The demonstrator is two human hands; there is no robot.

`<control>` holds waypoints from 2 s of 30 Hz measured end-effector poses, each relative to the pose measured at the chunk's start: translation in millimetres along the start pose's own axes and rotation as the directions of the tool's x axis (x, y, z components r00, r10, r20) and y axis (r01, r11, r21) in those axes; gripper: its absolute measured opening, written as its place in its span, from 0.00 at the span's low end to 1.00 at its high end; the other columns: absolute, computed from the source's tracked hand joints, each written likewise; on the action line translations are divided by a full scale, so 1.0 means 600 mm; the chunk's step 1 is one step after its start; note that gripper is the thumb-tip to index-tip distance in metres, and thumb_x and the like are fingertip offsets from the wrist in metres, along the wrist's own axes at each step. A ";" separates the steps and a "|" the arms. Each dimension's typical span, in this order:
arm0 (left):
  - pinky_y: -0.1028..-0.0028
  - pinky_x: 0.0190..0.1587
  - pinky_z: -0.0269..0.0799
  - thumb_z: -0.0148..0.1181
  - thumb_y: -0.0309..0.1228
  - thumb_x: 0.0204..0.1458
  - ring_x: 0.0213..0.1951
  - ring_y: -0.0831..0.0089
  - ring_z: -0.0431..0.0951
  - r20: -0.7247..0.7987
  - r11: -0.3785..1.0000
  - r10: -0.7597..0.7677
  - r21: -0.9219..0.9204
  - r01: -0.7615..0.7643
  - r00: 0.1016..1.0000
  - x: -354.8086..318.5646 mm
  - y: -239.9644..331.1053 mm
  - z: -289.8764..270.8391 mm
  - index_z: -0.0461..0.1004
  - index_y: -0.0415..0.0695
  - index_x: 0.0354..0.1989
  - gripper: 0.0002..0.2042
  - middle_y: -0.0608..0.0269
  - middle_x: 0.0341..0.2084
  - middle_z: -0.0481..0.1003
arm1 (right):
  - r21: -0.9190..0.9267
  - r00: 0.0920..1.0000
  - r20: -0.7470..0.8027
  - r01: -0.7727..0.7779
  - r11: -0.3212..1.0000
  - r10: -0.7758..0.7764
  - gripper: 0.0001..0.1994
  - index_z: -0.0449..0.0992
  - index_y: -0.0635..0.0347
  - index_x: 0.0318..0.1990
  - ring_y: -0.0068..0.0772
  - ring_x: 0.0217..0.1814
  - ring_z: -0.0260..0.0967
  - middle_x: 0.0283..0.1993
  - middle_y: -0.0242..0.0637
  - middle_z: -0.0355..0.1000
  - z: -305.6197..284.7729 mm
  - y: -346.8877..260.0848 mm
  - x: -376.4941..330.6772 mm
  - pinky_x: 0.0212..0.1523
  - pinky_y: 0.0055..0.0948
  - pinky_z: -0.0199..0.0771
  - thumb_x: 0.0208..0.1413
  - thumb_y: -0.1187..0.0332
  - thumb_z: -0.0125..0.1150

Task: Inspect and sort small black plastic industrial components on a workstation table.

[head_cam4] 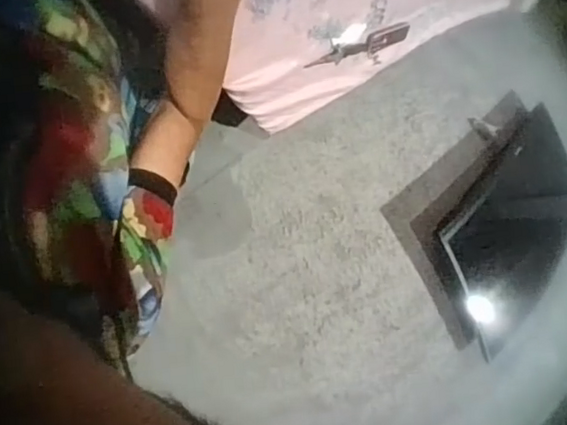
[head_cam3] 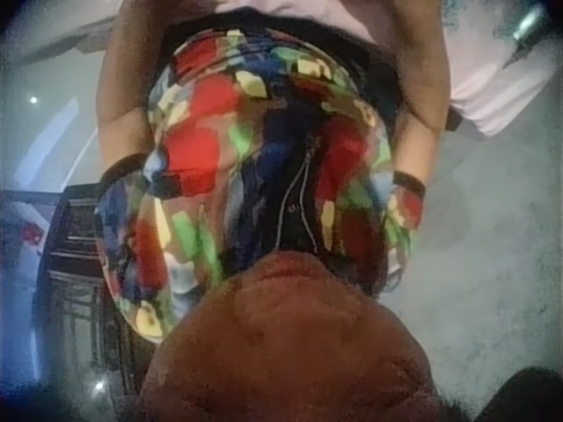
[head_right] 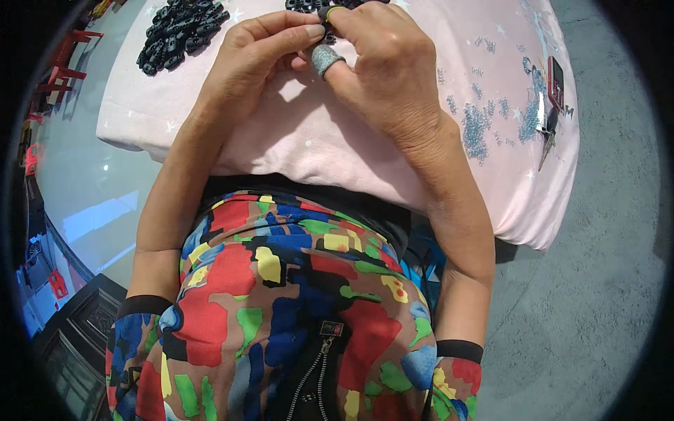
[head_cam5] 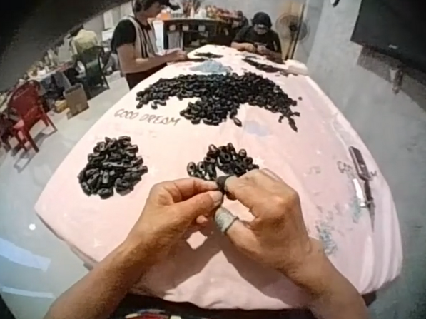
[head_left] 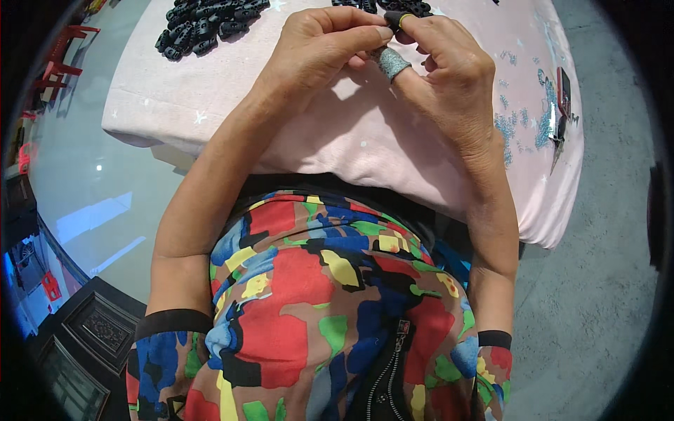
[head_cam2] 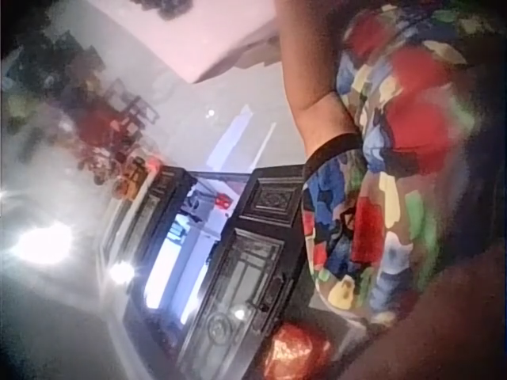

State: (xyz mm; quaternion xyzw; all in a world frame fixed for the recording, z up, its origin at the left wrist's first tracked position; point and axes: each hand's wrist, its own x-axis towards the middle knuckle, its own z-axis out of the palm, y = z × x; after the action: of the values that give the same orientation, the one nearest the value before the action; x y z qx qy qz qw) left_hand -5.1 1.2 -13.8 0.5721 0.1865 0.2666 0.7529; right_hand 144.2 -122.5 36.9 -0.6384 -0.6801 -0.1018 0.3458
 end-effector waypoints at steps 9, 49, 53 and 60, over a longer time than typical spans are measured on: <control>0.82 0.27 0.71 0.63 0.28 0.61 0.24 0.83 0.76 -0.064 0.959 -0.173 -0.239 0.153 0.983 0.004 0.020 0.031 0.82 0.39 0.42 0.06 0.68 0.29 0.81 | 0.096 0.995 -0.086 -0.051 0.994 0.059 0.16 0.81 0.64 0.41 0.44 0.34 0.74 0.32 0.42 0.76 -0.009 -0.031 0.013 0.35 0.38 0.74 0.43 0.71 0.73; 0.79 0.44 0.76 0.58 0.38 0.67 0.36 0.82 0.78 0.103 0.998 0.015 0.060 -0.021 0.995 -0.012 0.003 0.020 0.82 0.39 0.49 0.15 0.68 0.35 0.81 | -0.218 0.971 -0.032 0.226 0.949 -0.239 0.20 0.80 0.63 0.45 0.46 0.43 0.77 0.41 0.42 0.79 0.003 0.016 -0.002 0.45 0.37 0.79 0.38 0.79 0.70; 0.81 0.40 0.75 0.58 0.38 0.68 0.35 0.83 0.78 0.088 0.999 0.000 0.050 -0.004 0.996 -0.007 0.001 0.025 0.83 0.39 0.45 0.14 0.69 0.33 0.81 | -0.213 0.965 -0.065 0.234 0.949 -0.253 0.19 0.80 0.60 0.44 0.44 0.42 0.75 0.40 0.38 0.78 0.005 0.024 0.001 0.42 0.37 0.78 0.38 0.77 0.69; 0.78 0.27 0.69 0.63 0.36 0.60 0.25 0.86 0.74 -0.133 0.852 0.334 0.467 -0.238 0.933 -0.027 0.032 -0.011 0.85 0.37 0.39 0.13 0.71 0.20 0.78 | -0.035 0.999 -0.021 0.049 0.998 -0.050 0.17 0.82 0.57 0.46 0.40 0.37 0.75 0.35 0.36 0.78 0.003 0.021 -0.003 0.39 0.35 0.76 0.46 0.70 0.74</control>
State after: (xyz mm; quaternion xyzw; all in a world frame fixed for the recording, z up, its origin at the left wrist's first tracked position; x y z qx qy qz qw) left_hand -25.3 0.3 2.7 0.7183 0.2326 0.3853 0.5305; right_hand 155.1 -121.0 30.9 -0.6261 -0.6900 -0.1289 0.3395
